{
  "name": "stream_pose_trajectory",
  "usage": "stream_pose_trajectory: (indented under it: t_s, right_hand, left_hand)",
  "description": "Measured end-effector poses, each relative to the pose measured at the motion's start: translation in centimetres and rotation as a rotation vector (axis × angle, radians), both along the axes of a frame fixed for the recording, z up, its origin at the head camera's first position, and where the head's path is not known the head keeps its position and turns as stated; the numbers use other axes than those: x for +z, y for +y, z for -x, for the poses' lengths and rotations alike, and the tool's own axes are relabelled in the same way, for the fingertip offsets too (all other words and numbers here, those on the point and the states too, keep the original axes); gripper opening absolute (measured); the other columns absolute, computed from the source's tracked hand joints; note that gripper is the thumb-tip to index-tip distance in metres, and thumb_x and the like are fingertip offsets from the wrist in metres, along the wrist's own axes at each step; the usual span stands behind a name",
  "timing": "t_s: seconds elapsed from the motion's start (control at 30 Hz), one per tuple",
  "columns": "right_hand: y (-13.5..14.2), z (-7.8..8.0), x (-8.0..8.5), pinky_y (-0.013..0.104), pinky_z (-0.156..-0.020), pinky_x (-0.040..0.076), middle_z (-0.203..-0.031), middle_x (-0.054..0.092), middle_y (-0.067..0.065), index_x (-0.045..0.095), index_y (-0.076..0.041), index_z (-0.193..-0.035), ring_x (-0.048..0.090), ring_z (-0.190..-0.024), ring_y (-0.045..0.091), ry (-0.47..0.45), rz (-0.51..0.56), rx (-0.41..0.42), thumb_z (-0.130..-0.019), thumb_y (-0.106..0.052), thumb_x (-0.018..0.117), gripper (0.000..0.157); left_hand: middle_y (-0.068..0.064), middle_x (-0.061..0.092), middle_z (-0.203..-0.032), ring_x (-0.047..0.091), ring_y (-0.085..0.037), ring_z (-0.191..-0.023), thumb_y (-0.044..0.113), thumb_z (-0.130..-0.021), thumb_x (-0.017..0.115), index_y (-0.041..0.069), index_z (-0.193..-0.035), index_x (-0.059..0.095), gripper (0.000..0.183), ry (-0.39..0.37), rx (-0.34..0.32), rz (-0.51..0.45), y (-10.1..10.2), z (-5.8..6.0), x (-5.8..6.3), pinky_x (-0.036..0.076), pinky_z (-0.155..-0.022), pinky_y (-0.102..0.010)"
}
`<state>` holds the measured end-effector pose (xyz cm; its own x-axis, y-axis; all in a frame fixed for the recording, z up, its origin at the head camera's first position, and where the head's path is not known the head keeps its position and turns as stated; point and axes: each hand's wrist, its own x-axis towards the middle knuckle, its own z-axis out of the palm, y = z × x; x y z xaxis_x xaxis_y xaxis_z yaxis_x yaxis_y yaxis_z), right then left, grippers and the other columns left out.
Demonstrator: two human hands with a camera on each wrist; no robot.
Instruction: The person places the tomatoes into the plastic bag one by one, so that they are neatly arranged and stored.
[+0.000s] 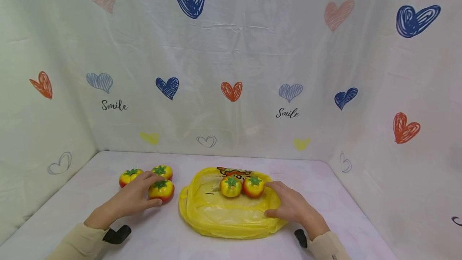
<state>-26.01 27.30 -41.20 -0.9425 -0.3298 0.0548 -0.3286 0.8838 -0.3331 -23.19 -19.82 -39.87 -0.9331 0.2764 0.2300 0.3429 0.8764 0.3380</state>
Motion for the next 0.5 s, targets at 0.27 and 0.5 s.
stream_pose_trajectory:
  t_s: [0.27, 0.5]
  right_hand:
    - [-0.02, 0.15, -0.04, 0.056, -0.098, 0.039, -0.141, 0.046, 0.003, 0.050, -0.023, -0.135, 0.048, -0.124, 0.029, 0.003, -0.007, 0.005, -0.068, -0.050, 0.080, 0.079]
    - [-0.03, 0.09, 0.06, 0.058, -0.097, 0.038, -0.141, 0.045, 0.004, 0.050, -0.022, -0.135, 0.047, -0.125, 0.030, -0.008, 0.001, 0.003, -0.068, -0.050, 0.080, 0.079]
  left_hand:
    - [-0.010, 0.050, -0.126, 0.051, -0.029, -0.112, 0.035, -0.071, 0.084, 0.016, -0.128, 0.057, 0.067, -0.024, 0.013, -0.009, -0.09, -0.05, -0.16, 0.046, -0.091, -0.055]
    - [-0.014, 0.048, -0.131, 0.048, -0.034, -0.117, 0.035, -0.072, 0.083, 0.016, -0.128, 0.057, 0.065, -0.040, 0.010, -0.021, -0.12, 0.11, -0.51, 0.044, -0.092, -0.057]
